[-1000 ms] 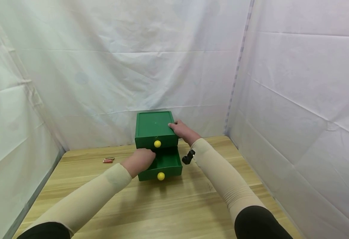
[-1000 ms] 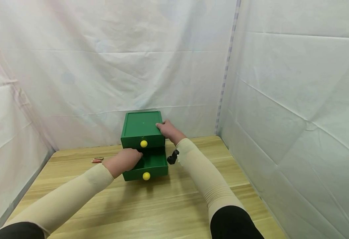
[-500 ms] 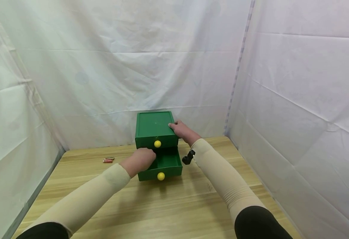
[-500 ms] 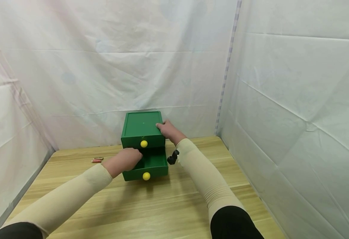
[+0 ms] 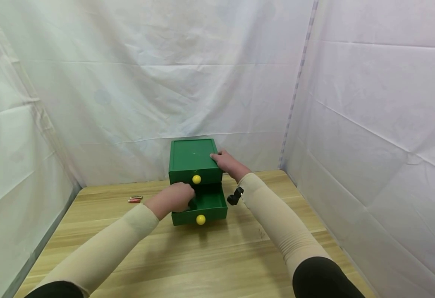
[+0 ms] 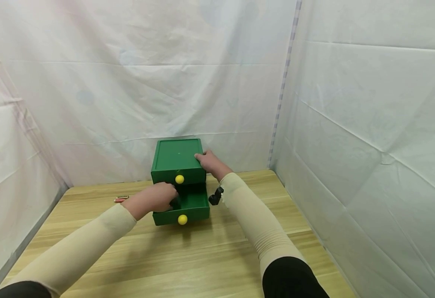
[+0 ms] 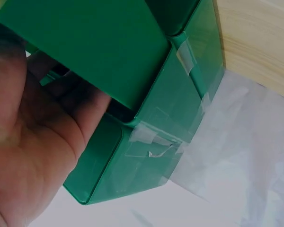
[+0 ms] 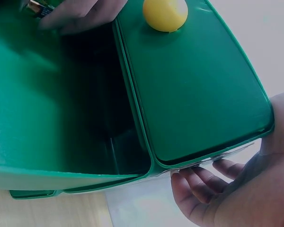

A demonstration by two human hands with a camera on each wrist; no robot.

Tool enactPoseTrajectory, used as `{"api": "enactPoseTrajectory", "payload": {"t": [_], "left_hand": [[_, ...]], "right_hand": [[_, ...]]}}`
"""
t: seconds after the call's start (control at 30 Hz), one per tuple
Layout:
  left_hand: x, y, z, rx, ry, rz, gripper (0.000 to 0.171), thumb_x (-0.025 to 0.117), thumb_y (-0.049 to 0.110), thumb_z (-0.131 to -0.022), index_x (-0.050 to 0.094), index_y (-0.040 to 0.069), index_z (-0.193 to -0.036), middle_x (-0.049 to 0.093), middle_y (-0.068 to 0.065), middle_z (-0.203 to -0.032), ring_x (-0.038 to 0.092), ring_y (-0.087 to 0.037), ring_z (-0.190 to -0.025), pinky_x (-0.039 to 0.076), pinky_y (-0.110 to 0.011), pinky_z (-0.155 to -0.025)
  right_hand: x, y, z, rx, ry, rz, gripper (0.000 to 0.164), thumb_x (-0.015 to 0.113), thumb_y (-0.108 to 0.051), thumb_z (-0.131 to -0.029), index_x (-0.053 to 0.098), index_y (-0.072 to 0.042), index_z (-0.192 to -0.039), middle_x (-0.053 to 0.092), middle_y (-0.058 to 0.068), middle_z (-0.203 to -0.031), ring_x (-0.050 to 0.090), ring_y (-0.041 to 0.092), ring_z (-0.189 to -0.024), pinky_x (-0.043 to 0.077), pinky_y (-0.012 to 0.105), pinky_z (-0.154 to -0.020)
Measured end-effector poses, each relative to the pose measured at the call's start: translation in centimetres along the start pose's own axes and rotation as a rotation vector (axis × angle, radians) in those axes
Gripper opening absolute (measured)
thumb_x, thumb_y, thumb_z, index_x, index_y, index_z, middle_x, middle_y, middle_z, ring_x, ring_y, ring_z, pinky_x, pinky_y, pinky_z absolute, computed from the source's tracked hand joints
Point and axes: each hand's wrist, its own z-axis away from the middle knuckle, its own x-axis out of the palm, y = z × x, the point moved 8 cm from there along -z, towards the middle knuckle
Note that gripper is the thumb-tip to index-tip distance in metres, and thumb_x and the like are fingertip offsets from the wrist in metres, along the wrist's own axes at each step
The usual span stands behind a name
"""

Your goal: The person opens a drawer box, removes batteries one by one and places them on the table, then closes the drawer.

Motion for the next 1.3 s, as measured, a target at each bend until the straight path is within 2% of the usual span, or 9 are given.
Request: {"api": "enactPoseTrajectory", "payload": {"t": [0.23, 0.53, 0.73, 1.3], "left_hand": [[-1.7, -0.2, 0.4, 0.027, 0.047, 0.084, 0.022, 0.078, 0.025, -0.084, 0.061, 0.023, -0.07, 0.055, 0.008, -0.067, 0.049, -0.013, -0.061, 0.044, -0.029, -0.06], [-2.9, -1.0, 1.1, -0.004, 0.06, 0.213, 0.015, 0.073, 0.029, -0.083, 0.061, 0.024, -0.077, 0.053, 0.004, -0.082, 0.051, -0.016, -0.069, 0.043, -0.032, -0.062], [-3.3, -1.6, 1.8, -0.002, 0.105, 0.249, 0.011, 0.068, 0.031, -0.083, 0.059, 0.026, -0.081, 0.052, 0.005, -0.085, 0.05, -0.014, -0.07, 0.043, -0.03, -0.062], [-6.1, -3.4, 5.0, -0.015, 0.184, 0.331, 0.008, 0.066, 0.028, -0.086, 0.058, 0.024, -0.085, 0.052, 0.001, -0.089, 0.048, -0.017, -0.07, 0.042, -0.033, -0.063]], "right_hand": [[0.0, 0.0, -0.1, 0.001, -0.003, 0.0, 0.073, 0.046, -0.053, -0.104, 0.026, -0.003, -0.153, 0.04, 0.021, -0.148, 0.047, 0.035, -0.132, 0.04, 0.053, -0.108], [-0.1, -0.1, 0.0, -0.001, 0.008, 0.002, 0.072, 0.046, -0.052, -0.105, 0.027, -0.001, -0.153, 0.041, 0.022, -0.147, 0.048, 0.035, -0.13, 0.041, 0.053, -0.108], [0.1, 0.0, 0.1, -0.004, 0.012, -0.002, 0.073, 0.046, -0.052, -0.105, 0.027, -0.002, -0.154, 0.04, 0.021, -0.148, 0.047, 0.035, -0.132, 0.041, 0.053, -0.108], [0.1, 0.0, -0.2, -0.009, 0.012, -0.009, 0.073, 0.046, -0.052, -0.104, 0.026, -0.002, -0.154, 0.04, 0.021, -0.149, 0.047, 0.036, -0.133, 0.041, 0.052, -0.108]]}}
